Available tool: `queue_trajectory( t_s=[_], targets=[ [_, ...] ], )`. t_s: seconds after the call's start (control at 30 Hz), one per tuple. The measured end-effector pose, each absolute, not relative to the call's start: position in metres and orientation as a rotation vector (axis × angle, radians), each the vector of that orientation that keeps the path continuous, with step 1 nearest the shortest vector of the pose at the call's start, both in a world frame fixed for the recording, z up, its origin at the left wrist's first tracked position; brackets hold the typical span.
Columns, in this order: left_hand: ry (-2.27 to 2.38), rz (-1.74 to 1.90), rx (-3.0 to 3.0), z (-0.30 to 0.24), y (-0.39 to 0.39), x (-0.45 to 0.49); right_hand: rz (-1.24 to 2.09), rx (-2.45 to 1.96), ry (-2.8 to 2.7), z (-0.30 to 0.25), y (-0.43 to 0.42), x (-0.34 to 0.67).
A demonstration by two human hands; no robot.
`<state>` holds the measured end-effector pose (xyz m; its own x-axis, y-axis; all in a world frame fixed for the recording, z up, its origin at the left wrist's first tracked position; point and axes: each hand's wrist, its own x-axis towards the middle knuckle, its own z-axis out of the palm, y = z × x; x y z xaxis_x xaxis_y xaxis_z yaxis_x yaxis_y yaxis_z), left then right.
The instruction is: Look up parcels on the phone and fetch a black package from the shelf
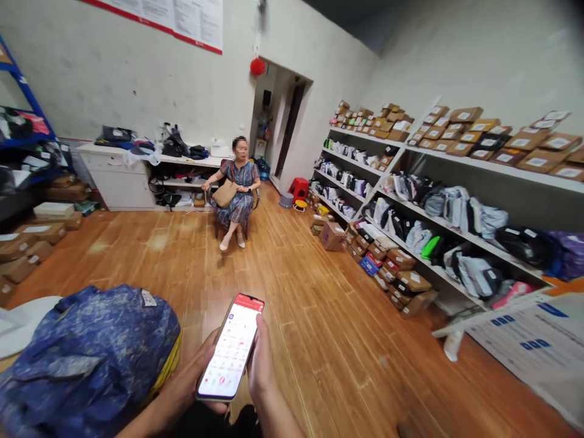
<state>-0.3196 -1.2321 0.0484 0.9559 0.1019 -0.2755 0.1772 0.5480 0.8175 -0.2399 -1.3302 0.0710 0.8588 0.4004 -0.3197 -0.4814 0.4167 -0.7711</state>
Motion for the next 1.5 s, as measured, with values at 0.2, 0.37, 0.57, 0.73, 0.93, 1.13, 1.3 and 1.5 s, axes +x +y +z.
queue_trajectory(
  t_s=[0.2, 0.37, 0.57, 0.73, 0.93, 1.13, 1.3, 1.5],
  targets=[
    [0.268, -0.141, 0.916, 0.074, -1.172, -0.25, 0.52, -1.098, -0.191, 0.071, -1.293, -0.197],
    [0.201, -0.289, 0.864, 0.092, -1.114, -0.193, 0.431, -1.144, -0.153, 0.074, -1.241, -0.159],
    [0.139, -0.486, 0.84, 0.087, -1.058, -0.147, 0.314, -1.167, -0.043, 0.077, -1.193, -0.126],
    [0.145, -0.533, 0.839, 0.081, -1.043, -0.124, 0.239, -1.188, 0.06, 0.077, -1.174, -0.109],
    [0.146, -0.536, 0.809, 0.074, -1.039, -0.104, 0.249, -1.124, 0.058, 0.08, -1.167, -0.089],
    [0.142, -0.553, 0.789, 0.078, -1.038, -0.088, 0.264, -1.097, 0.059, 0.08, -1.166, -0.07],
    [0.155, -0.547, 0.76, 0.083, -1.041, -0.077, 0.284, -1.1, 0.003, 0.089, -1.174, -0.06],
    [0.151, -0.545, 0.722, 0.08, -1.044, -0.07, 0.304, -1.1, 0.004, 0.089, -1.181, -0.052]
  ],
)
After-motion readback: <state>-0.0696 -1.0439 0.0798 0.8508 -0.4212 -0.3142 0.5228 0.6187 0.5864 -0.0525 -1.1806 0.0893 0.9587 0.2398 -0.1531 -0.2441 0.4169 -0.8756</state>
